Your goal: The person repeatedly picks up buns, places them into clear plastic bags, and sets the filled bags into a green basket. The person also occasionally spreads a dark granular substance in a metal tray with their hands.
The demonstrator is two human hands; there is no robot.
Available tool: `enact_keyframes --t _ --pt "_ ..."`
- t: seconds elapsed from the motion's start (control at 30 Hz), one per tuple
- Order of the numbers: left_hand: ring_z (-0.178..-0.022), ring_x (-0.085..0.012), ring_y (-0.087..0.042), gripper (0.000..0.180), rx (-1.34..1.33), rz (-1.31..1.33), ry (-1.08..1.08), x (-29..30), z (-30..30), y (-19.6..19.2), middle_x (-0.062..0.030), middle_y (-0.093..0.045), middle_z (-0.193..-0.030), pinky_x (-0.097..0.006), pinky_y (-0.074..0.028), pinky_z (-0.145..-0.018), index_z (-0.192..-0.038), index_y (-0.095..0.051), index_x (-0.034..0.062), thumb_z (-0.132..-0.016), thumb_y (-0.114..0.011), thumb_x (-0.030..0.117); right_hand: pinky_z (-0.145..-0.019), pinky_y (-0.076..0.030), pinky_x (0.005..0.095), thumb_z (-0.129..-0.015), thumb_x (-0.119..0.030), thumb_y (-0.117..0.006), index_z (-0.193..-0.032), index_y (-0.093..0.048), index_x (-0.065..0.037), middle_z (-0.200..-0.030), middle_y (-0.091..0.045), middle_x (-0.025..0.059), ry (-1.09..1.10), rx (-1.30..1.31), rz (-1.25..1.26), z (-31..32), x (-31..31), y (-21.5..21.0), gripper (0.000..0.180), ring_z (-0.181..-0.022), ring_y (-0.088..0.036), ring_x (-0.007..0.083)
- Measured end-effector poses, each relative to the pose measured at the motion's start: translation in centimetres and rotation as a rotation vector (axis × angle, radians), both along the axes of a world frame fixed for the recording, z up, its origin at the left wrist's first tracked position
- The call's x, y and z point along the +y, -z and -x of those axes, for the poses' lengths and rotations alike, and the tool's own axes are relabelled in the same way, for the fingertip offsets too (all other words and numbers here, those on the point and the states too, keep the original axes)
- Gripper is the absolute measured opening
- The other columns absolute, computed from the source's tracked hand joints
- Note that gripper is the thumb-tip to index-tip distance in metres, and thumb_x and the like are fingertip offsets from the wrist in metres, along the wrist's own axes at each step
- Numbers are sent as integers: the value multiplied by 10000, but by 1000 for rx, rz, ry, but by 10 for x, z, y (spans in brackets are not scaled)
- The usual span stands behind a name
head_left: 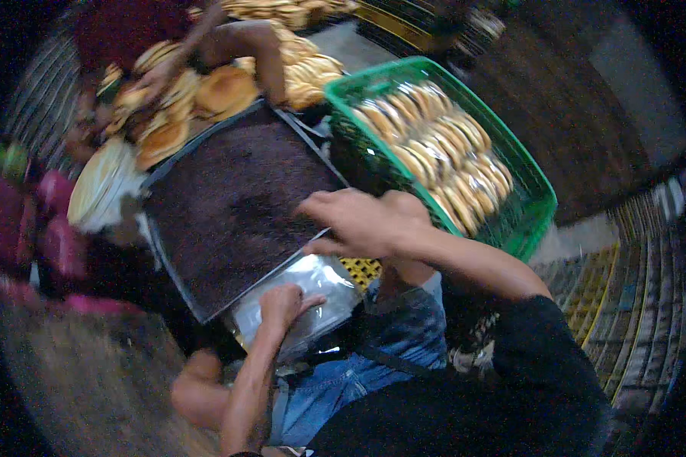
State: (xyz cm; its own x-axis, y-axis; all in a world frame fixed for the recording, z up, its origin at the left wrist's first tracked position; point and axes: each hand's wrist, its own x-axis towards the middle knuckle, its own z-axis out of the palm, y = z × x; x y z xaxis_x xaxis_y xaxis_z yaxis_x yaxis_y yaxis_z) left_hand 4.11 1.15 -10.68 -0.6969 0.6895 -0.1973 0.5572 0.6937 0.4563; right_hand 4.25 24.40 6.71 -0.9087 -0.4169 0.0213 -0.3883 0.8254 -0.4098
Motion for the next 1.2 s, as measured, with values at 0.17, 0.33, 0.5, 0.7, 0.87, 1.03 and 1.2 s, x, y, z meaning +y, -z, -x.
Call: enact_keyframes --t 0.17,0.33,0.5,0.7,0.87,1.03,1.2 --pt "-683 -377 -650 582 -160 -343 -160 -8 0 -18 -191 -644 -691 -487 -482 -625 -653 -642 42 -885 -620 575 -877 -517 452 -831 -533 -714 -1236 -557 33 -1094 -649 254 205 -157 -9 -11 -9 13 713 -1018 -647 392" --pt "-688 -371 -660 550 4 -130 -69 -15 -8 1 -195 -643 -701 -486 -495 -615 -687 -671 48 -883 -623 559 -866 -528 441 -835 -529 -711 -1215 -580 36 -1102 -661 246 128 -113 -14 -17 -36 10 693 -1023 -662 376" --pt "-699 -362 -684 528 147 -509 -281 9 -23 -72 -179 -654 -677 -464 -512 -597 -693 -677 61 -860 -643 560 -743 -532 351 -914 -294 -685 -1036 -611 13 -896 -680 163 30 -239 138 -32 -40 7 339 -791 -658 301" --pt "-769 -304 -722 595 -1370 -1177 -704 5 33 -27 -158 -734 -891 -428 -574 -641 -953 -698 8 -938 -549 583 -753 -517 318 -952 -218 -632 -1011 -660 -21 -900 -694 75 587 -272 1046 -31 -37 10 208 -828 -658 183" --pt "-770 -223 -714 442 -880 -1505 -756 9 63 -94 -119 -724 -919 -351 -586 -601 -1055 -660 3 -972 -596 432 -710 -577 315 -973 -223 -626 -1007 -589 -10 -1001 -648 109 799 -283 1433 -54 -37 55 219 -834 -697 228" --pt "-687 -161 -688 299 -492 -1461 -963 -12 69 -113 -91 -699 -824 -270 -564 -543 -985 -658 21 -928 -701 311 -651 -551 269 -990 -185 -597 -1079 -550 0 -983 -650 98 700 -330 1351 -37 -51 52 211 -790 -683 174" --pt "-588 -132 -628 358 64 -1782 -1285 -80 106 -144 -52 -662 -716 -253 -488 -484 -921 -662 45 -921 -694 401 -693 -533 270 -979 -122 -593 -1409 -356 -52 -1049 -663 143 390 14 1141 55 -82 29 496 -811 -674 180"
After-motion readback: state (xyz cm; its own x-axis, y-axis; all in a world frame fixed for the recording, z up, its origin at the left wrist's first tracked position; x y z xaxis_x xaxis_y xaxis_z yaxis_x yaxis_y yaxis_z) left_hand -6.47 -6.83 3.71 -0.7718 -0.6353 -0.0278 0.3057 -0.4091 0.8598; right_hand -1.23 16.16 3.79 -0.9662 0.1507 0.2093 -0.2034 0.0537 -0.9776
